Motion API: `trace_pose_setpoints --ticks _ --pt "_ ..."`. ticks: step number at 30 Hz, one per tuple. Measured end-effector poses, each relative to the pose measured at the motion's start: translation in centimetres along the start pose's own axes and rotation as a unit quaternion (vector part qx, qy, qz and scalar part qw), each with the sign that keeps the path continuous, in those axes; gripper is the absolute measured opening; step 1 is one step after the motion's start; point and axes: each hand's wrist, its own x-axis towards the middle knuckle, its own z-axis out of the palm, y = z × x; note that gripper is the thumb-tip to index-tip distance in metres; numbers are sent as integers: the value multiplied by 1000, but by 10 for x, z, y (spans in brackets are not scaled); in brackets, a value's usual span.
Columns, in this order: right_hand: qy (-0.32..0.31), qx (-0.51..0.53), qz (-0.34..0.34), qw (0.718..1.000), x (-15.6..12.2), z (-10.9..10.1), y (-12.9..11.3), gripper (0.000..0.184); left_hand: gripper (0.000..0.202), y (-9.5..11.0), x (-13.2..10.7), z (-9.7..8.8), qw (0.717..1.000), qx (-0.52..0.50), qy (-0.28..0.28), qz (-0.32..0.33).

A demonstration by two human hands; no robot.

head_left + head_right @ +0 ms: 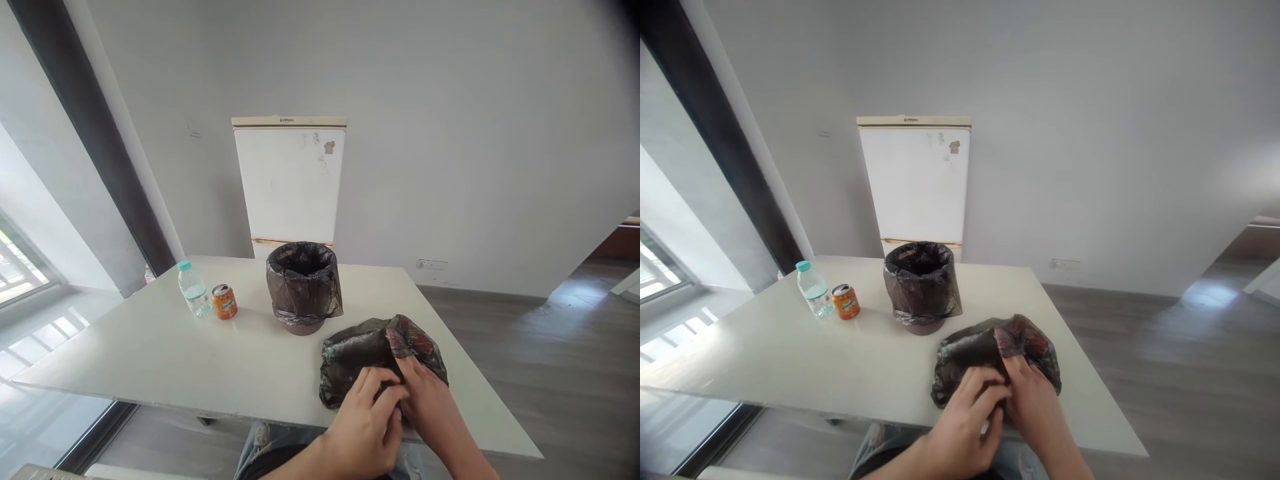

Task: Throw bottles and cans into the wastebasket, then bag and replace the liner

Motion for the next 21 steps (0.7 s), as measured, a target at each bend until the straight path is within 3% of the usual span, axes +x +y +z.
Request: trace_pose_setpoints --ticks 4,8,11,16,19,21 --pt "-53 15 -5 998 12 -18 -8 91 33 5 -8 8 997 -67 33 -24" --pt "-65 57 0 996 14 -21 -8 74 34 -5 -4 11 976 -136 64 -156" --pt "-48 75 -10 996 11 -18 -10 69 44 -14 -7 16 967 -127 69 -209" --pt "-38 84 -16 996 7 -16 -17 71 51 -29 -25 34 955 -64 135 -256" --pt "-69 92 -15 993 5 -17 -18 75 57 -35 -29 29 945 -17 167 -281" --pt "-90 103 -4 991 4 -18 -17 78 51 -32 -27 17 942 -11 180 -282"
